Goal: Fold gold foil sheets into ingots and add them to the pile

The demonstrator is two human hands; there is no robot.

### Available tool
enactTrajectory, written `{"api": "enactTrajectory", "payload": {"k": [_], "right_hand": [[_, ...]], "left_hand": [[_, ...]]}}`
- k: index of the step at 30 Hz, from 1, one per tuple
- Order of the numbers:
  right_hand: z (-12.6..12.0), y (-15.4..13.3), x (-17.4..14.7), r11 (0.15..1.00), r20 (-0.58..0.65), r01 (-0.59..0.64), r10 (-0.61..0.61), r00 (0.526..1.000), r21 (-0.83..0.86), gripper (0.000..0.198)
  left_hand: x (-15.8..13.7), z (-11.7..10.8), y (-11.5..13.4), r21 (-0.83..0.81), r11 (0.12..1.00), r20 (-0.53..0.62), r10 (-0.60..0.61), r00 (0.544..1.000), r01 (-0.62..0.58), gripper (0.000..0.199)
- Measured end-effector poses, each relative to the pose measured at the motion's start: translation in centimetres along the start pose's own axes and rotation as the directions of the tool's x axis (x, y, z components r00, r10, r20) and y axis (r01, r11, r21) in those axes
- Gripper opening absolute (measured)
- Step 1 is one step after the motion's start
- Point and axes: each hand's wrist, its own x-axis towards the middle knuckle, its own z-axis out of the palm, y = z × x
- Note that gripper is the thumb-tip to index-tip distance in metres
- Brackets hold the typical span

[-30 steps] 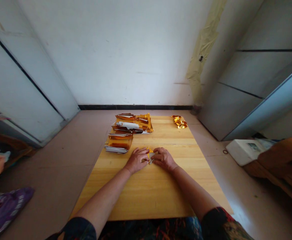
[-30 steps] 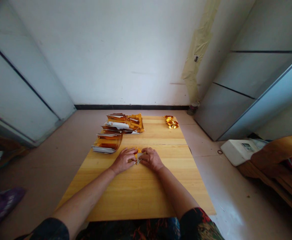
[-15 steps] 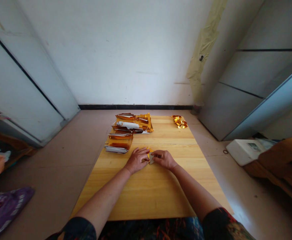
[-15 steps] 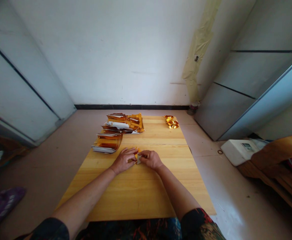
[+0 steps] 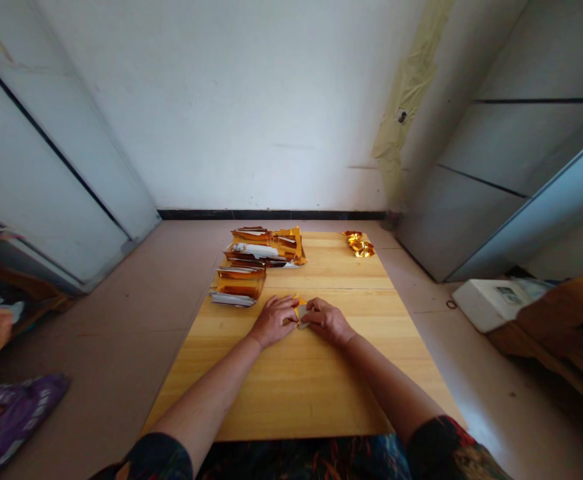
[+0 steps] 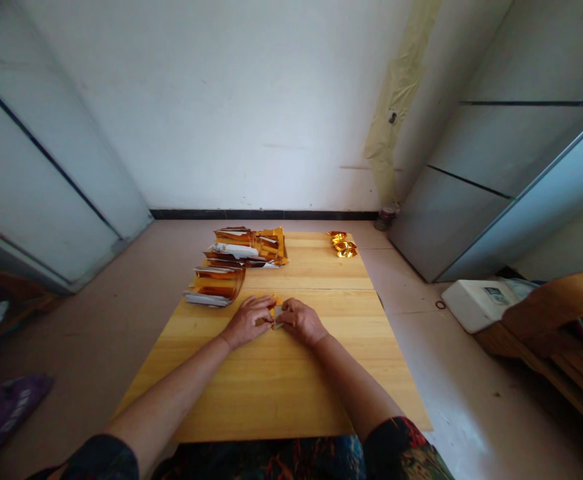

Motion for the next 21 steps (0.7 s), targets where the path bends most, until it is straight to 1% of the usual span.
{"api": "enactTrajectory", "payload": {"k": [2, 4, 7, 10, 13, 15, 17, 21], "right_hand": [[0.1, 0.2, -0.1, 0.999, -0.018, 0.049, -0.049, 0.999, 0.006, 0.016], [0.1, 0.7, -0.1, 0.998, -0.025, 0.062, -0.062, 0.998, 0.021, 0.016], [-0.2, 1.5, 0.4, 0.996, 0.016, 0.027, -0.029, 0.999, 0.082, 0.014], [-0.8, 1.5, 1.3, 0.99, 0.122, -0.058, 0.042, 0.992, 0.13, 0.012], [-1.3, 0.6, 2.2, 0.982, 0.212, -0.181, 0.167, 0.963, 0.045, 0.011], [-1.5, -0.1, 2.6, 0.971, 0.239, -0.237, 0.239, 0.941, -0.034, 0.012], [-1.6, -0.7, 2.7, 0.964, 0.246, -0.253, 0.267, 0.932, -0.088, 0.013], [-1.7, -1.4, 2.5, 0.959, 0.25, -0.232, 0.268, 0.93, -0.162, 0.015]], "left_hand": [[0.0, 0.0, 0.0, 0.001, 1.0, 0.001, 0.001, 1.0, -0.001, 0.006], [0.0, 0.1, -0.1, 0.001, 1.0, -0.001, -0.002, 1.0, 0.002, 0.007], [0.0, 0.1, -0.1, 0.003, 1.0, -0.003, -0.006, 1.0, 0.006, 0.009], [0.0, 0.0, 0.0, 0.007, 1.0, 0.006, -0.005, 1.0, 0.005, 0.009], [0.0, -0.1, 0.1, 0.012, 1.0, 0.011, -0.005, 1.0, 0.005, 0.008], [0.0, -0.1, 0.1, 0.013, 1.0, 0.009, 0.001, 1.0, -0.001, 0.008], [0.0, -0.2, 0.1, 0.014, 1.0, 0.009, 0.006, 1.0, -0.006, 0.008], [0.0, -0.1, 0.1, 0.019, 1.0, 0.017, -0.007, 1.0, 0.006, 0.008]]}}
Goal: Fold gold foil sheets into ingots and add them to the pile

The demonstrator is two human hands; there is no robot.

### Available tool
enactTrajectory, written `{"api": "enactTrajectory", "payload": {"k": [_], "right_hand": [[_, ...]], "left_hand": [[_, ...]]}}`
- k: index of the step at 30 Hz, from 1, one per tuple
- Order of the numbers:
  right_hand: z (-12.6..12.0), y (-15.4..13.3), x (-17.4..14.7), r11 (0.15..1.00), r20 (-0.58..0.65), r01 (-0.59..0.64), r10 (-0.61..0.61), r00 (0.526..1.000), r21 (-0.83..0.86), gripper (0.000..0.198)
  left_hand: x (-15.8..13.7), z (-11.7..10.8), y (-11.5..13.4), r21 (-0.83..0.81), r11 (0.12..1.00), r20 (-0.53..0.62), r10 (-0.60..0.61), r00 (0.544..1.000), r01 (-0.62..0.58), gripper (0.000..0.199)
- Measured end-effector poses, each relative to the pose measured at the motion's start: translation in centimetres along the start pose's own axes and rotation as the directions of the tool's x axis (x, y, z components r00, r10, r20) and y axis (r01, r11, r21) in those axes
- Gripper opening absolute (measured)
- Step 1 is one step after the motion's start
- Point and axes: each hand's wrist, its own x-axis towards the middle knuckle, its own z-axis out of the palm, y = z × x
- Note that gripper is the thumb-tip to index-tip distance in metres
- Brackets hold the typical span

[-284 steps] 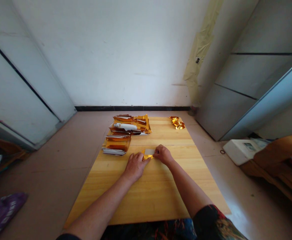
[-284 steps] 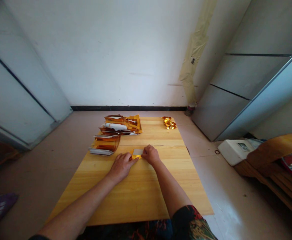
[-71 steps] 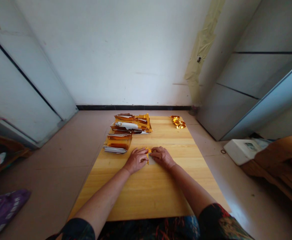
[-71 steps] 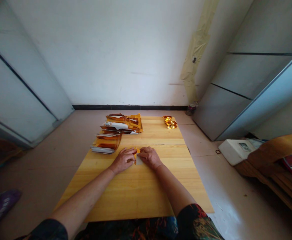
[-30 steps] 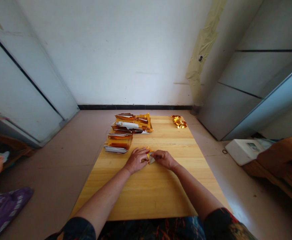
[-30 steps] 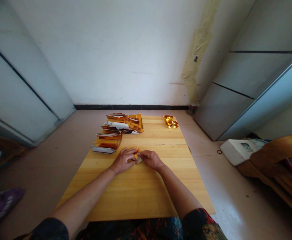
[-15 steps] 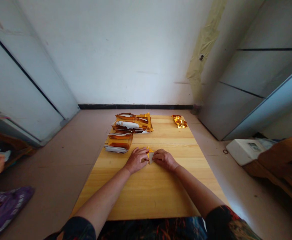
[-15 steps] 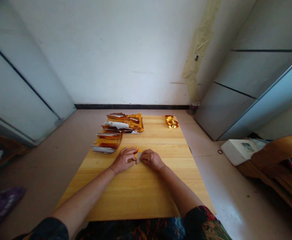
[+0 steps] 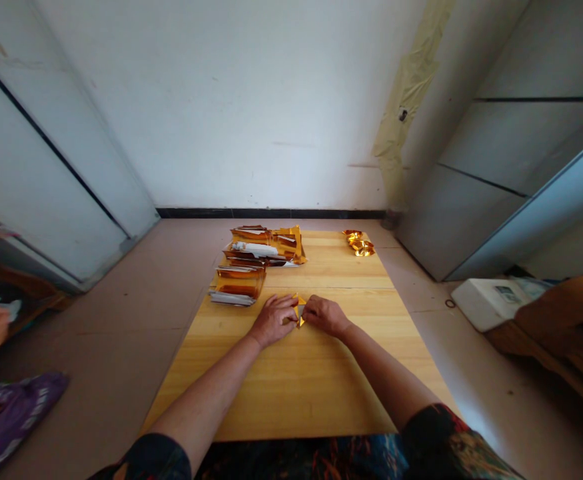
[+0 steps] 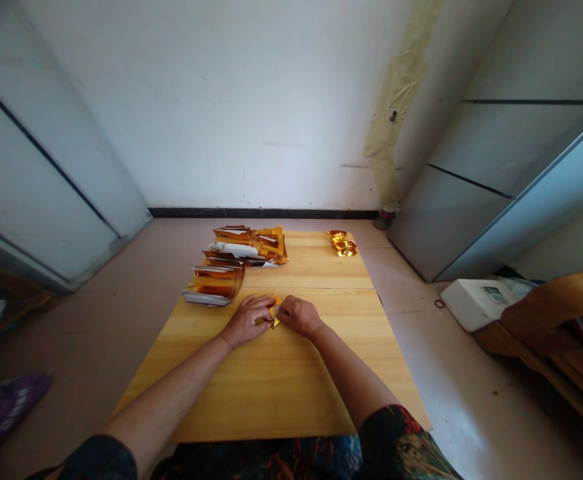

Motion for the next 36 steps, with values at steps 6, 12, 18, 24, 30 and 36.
{"api": "enactTrajectory", "payload": {"k": [6, 12, 18, 24, 30, 36], "right_hand": [[0.0, -0.6, 0.0, 0.997, -0.003, -0.016, 0.016, 1.0, -0.077, 0.018], [0.2, -0.5, 0.3, 0.998, -0.015, -0.041, 0.04, 0.999, -0.054, 0.014], [0.5, -0.3, 0.6, 0.998, -0.02, -0.056, 0.055, 0.998, -0.036, 0.012], [0.2, -0.5, 0.7, 0.998, 0.005, -0.056, 0.056, 0.998, -0.013, 0.012], [0.1, -0.6, 0.6, 0.998, -0.012, -0.066, 0.066, 0.998, 0.018, 0.014], [-0.5, -0.9, 0.9, 0.992, 0.009, -0.114, 0.114, 0.993, 0.057, 0.017]], "left_hand": [[0.0, 0.2, -0.2, 0.007, 1.0, -0.007, 0.007, 1.0, -0.007, 0.009], [0.0, 0.1, -0.1, 0.003, 1.0, -0.007, -0.004, 1.0, 0.004, 0.008], [0.0, 0.2, -0.2, -0.003, 1.0, -0.011, 0.011, 1.0, -0.011, 0.008], [-0.1, 0.3, -0.3, -0.005, 1.0, -0.026, 0.019, 0.999, -0.019, 0.009], [-0.1, 0.0, 0.0, -0.005, 1.0, -0.021, 0.025, 0.999, -0.025, 0.011], [-0.1, 0.0, -0.1, -0.007, 1.0, -0.006, 0.024, 1.0, -0.024, 0.01]]}}
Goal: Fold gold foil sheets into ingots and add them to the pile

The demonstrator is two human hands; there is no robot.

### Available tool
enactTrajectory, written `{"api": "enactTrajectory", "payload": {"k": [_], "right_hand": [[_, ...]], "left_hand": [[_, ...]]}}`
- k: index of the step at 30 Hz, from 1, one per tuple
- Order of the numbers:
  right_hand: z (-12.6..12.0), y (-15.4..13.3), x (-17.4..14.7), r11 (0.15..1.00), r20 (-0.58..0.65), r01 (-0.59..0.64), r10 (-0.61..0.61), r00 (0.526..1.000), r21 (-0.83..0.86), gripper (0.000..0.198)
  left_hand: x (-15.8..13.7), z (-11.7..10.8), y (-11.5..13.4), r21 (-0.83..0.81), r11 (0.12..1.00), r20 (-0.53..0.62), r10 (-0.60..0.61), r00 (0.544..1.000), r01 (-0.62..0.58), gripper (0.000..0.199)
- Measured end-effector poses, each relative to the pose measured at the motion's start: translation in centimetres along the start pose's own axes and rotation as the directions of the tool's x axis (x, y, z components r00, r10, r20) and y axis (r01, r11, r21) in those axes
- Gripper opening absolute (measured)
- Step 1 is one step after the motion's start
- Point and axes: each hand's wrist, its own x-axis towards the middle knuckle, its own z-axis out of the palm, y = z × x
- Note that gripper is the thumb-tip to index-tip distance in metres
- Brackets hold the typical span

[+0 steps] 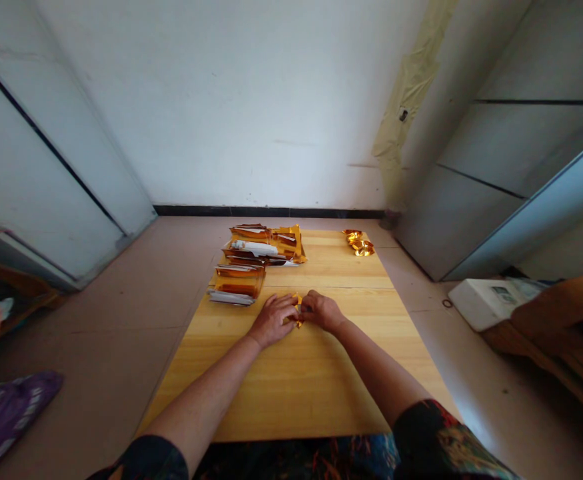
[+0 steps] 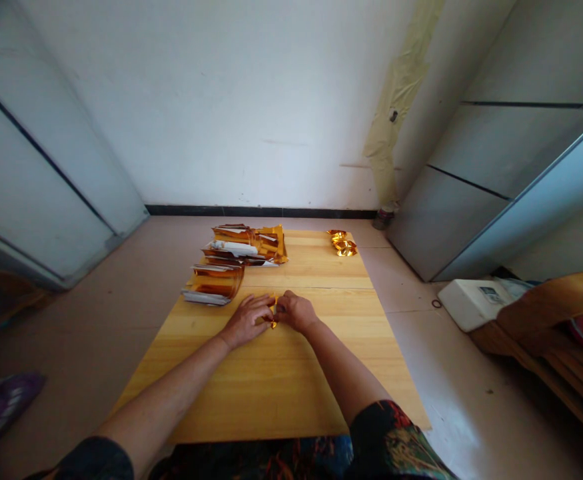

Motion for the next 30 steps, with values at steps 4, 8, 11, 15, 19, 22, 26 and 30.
{"api": "enactTrajectory", "payload": {"k": [4, 8, 11, 15, 19, 22, 26, 30], "right_hand": [[-0.1, 0.1, 0.6, 1.0, 0.029, -0.024, 0.024, 0.999, -0.004, 0.013], [-0.3, 0.2, 1.4, 0.997, 0.082, -0.059, 0.062, 0.995, -0.041, 0.014], [-0.5, 0.1, 2.1, 0.994, 0.124, -0.073, 0.082, 0.989, -0.078, 0.018], [-0.7, -0.2, 2.4, 0.99, 0.137, -0.065, 0.081, 0.987, -0.124, 0.021], [-0.5, 0.0, 2.3, 0.993, 0.105, -0.087, 0.095, 0.99, -0.086, 0.017], [-0.3, 0.7, 2.0, 0.993, 0.025, -0.113, 0.112, 0.993, 0.017, 0.011], [-0.1, 1.9, 1.5, 0.974, -0.072, -0.087, 0.104, 0.992, 0.211, 0.009], [0.0, 2.1, 0.6, 0.948, -0.093, -0.075, 0.109, 0.99, 0.309, 0.014]], "left_hand": [[-0.1, -0.1, 0.0, 0.003, 1.0, 0.015, 0.02, 1.0, -0.02, 0.012], [0.0, -0.3, 0.2, 0.012, 1.0, 0.027, 0.023, 0.999, -0.023, 0.013], [0.0, -0.4, 0.2, 0.012, 1.0, 0.036, 0.012, 0.999, -0.012, 0.015], [0.0, -0.3, 0.2, 0.006, 1.0, 0.038, 0.002, 0.999, -0.002, 0.015], [0.0, -0.2, 0.2, 0.017, 1.0, 0.035, 0.013, 0.999, -0.013, 0.014], [0.0, -0.3, 0.2, 0.031, 0.999, 0.041, 0.008, 0.999, -0.01, 0.014], [0.0, -0.2, 0.3, 0.039, 0.999, 0.049, -0.003, 0.999, 0.001, 0.015], [-0.1, 0.0, 0.1, 0.034, 0.999, 0.028, 0.004, 1.0, -0.005, 0.015]]}}
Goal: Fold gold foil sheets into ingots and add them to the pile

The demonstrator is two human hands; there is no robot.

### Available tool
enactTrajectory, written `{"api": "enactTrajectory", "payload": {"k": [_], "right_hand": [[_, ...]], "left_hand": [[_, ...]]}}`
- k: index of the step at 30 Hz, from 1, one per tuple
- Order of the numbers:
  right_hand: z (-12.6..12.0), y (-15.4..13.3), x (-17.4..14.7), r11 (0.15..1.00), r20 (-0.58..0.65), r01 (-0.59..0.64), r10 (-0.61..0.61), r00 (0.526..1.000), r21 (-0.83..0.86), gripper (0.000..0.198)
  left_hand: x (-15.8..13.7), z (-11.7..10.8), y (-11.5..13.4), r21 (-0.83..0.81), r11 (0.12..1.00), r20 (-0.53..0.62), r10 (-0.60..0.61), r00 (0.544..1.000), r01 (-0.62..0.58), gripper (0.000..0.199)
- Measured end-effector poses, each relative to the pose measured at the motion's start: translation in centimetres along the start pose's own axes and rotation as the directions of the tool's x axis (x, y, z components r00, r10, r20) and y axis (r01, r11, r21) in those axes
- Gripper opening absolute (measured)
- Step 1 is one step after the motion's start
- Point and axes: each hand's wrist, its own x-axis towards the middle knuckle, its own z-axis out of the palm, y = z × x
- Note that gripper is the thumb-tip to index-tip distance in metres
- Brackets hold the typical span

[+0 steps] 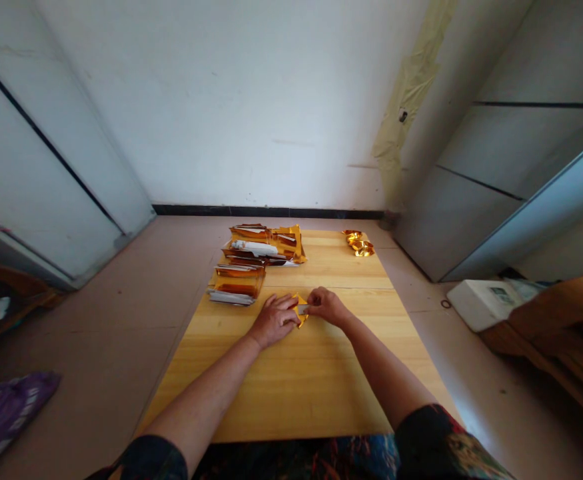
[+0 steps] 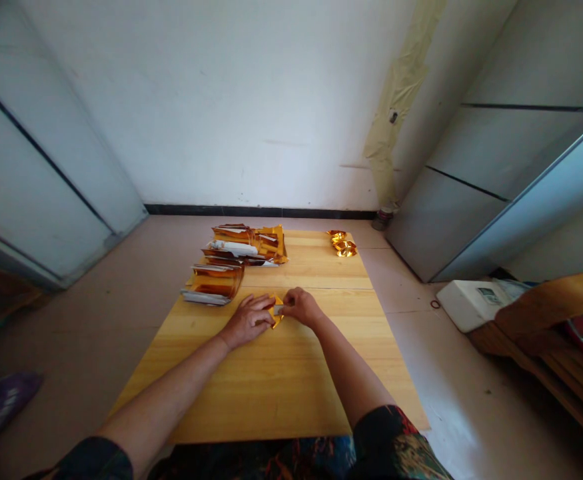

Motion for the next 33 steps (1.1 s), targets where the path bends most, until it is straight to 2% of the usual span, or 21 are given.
{"api": "enactTrajectory", "payload": {"k": [3, 7, 21, 27, 33], "right_hand": [[0.3, -0.5, -0.6, 0.997, 0.021, -0.021, 0.023, 1.0, -0.069, 0.023], [0.7, -1.2, -0.8, 0.987, 0.013, -0.041, 0.044, 0.999, -0.157, 0.025], [0.0, -0.3, -0.3, 0.992, -0.046, -0.068, 0.063, 0.997, -0.107, 0.014], [0.8, -1.6, -0.7, 0.971, -0.06, -0.13, 0.121, 0.991, -0.201, 0.029], [0.4, -1.9, -0.4, 0.962, -0.059, -0.169, 0.159, 0.985, -0.216, 0.014]], "left_hand": [[0.0, 0.0, -0.1, 0.0, 1.0, -0.004, -0.002, 1.0, 0.002, 0.015], [0.0, 0.0, -0.1, 0.003, 1.0, 0.002, -0.003, 1.0, 0.003, 0.015], [0.0, -0.2, 0.2, -0.006, 1.0, 0.002, -0.005, 1.0, 0.005, 0.016], [0.0, -0.2, 0.2, 0.006, 1.0, 0.006, -0.001, 1.0, 0.001, 0.015], [0.0, -0.1, 0.2, 0.008, 1.0, 0.01, -0.013, 1.0, 0.013, 0.016]]}}
